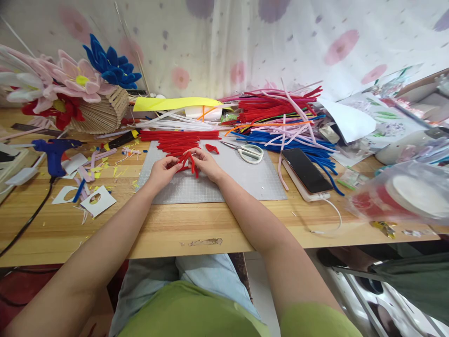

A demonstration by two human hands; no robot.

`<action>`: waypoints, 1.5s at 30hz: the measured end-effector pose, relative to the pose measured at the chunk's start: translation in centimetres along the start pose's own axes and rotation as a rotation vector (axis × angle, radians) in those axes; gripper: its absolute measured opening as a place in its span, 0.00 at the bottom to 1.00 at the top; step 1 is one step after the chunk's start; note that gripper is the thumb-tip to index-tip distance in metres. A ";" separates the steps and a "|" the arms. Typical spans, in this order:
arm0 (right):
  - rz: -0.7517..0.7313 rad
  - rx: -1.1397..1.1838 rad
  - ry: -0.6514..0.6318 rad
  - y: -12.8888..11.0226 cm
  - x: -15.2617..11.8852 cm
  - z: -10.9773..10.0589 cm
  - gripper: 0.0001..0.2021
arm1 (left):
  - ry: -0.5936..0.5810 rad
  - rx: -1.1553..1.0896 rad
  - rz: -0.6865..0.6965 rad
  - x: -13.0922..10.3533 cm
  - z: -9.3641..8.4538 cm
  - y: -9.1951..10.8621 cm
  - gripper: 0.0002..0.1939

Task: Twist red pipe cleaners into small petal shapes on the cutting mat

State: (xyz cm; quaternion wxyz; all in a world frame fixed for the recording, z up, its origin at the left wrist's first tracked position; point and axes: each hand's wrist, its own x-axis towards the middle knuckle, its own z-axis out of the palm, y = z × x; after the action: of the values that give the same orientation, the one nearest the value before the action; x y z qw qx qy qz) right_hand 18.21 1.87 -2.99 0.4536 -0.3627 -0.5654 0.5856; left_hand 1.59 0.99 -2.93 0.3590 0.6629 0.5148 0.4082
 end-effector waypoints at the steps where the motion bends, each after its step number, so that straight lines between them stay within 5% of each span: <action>1: 0.000 0.013 -0.004 0.1 0.0 0.0 0.14 | -0.013 0.035 0.006 0.0 -0.1 -0.2 0.07; 6: 0.027 0.034 0.006 0.4 0.2 -0.2 0.14 | -0.034 0.144 0.037 0.1 -0.3 -0.5 0.08; 14: -0.054 -0.262 0.380 1.0 0.6 -0.3 0.12 | 0.182 0.267 0.087 0.0 -1.3 0.1 0.10; 24: 0.025 -0.374 0.514 1.5 1.2 -0.5 0.08 | -0.003 0.248 0.080 -0.4 -0.8 0.3 0.11; 27: 0.012 -0.441 0.430 1.2 1.2 -0.5 0.06 | 0.003 0.260 0.083 -0.3 -0.8 -0.1 0.11; 31: 0.063 -0.364 0.156 0.3 0.6 -0.3 0.08 | -0.026 0.308 0.130 -0.2 -0.6 -0.4 0.13; 37: 0.165 -0.201 -0.175 -1.4 -0.5 0.1 0.08 | -0.022 0.609 0.193 -0.3 -0.6 0.4 0.13; 45: 0.338 0.221 -0.358 -2.3 -0.7 -0.6 0.28 | -0.067 0.817 0.231 -0.5 -0.3 1.8 0.20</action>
State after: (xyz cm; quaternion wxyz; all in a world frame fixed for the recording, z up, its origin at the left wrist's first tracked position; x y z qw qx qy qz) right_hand 19.30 1.25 -0.85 0.2791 -0.2908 -0.5005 0.7662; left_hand 1.98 0.19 -1.32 0.0350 0.8169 0.5447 0.1865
